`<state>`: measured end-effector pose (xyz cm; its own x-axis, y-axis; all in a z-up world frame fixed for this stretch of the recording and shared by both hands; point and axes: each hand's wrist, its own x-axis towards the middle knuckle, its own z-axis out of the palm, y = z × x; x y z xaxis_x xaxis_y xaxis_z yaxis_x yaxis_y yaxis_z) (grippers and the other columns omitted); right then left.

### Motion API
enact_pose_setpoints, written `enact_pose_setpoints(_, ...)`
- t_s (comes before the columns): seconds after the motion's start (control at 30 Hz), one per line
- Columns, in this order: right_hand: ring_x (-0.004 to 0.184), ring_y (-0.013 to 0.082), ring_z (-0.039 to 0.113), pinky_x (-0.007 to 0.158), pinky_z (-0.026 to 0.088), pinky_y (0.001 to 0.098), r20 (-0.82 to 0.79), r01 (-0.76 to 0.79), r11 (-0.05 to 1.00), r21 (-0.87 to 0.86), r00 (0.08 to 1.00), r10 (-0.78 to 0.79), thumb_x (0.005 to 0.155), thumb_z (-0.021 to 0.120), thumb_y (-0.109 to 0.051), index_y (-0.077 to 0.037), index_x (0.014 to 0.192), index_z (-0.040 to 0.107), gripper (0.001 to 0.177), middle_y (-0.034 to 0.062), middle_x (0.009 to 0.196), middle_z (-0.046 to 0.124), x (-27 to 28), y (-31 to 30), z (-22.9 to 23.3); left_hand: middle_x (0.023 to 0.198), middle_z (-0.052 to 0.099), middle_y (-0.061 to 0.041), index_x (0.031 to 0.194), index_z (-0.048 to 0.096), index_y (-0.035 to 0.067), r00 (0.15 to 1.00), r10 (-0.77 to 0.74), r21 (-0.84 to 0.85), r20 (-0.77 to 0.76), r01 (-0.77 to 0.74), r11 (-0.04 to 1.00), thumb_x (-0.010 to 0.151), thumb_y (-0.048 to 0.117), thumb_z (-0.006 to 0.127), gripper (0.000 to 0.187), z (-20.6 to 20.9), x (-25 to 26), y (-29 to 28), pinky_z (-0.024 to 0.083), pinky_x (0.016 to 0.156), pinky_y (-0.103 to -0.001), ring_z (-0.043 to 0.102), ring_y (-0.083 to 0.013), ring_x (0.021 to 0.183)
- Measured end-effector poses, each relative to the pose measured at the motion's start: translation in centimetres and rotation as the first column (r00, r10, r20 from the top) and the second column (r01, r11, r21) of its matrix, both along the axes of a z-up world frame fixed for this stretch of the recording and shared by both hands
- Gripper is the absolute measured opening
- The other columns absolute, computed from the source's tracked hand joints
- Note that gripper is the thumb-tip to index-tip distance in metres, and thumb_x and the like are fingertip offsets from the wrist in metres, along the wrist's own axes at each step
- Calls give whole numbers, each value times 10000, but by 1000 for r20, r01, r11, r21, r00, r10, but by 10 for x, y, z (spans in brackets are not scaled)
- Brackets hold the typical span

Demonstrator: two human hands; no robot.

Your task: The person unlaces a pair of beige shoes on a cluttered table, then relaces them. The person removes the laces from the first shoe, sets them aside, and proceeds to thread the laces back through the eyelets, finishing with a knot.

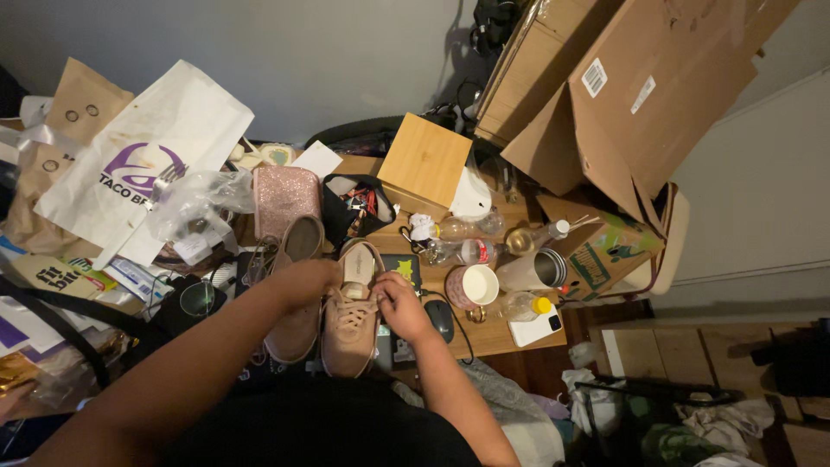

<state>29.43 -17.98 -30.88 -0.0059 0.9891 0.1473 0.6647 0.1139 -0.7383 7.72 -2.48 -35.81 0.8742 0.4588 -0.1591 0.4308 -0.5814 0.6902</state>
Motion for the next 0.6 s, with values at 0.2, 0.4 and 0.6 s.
enact_pose_setpoints(0.2, 1118, 347, 641, 1157, 349, 535, 363, -140, 974, 177, 929, 68, 794, 619, -9, -84, 992, 728, 238, 111, 1069, 727, -20, 13, 23, 1062, 671, -84, 932, 708, 131, 998, -38, 158, 49, 30, 987, 827, 148, 667, 114, 17, -6, -15, 534, 835, -469, 675, -340, 1018)
enact_pose_setpoints(0.4, 875, 330, 713, 1236, 334, 505, 129, -200, 959, -200, 965, 228, 853, 641, -63, -94, 995, 737, 174, 124, 853, 737, -35, 37, 9, 1014, 658, -79, 899, 682, 118, 994, -49, 175, 100, 31, 984, 836, 203, 683, 106, 19, -9, -16, 532, 833, -463, 667, -333, 1004)
enact_pose_setpoints(0.6, 803, 290, 741, 923, 518, 436, 18, -196, 922, -334, 977, 214, 807, 655, -79, -96, 960, 764, 189, 120, 867, 755, -25, 47, -8, 982, 661, -71, 873, 684, 126, 985, -35, 142, 169, 11, 990, 835, 209, 691, 92, 14, -11, -15, 524, 832, -456, 660, -320, 998)
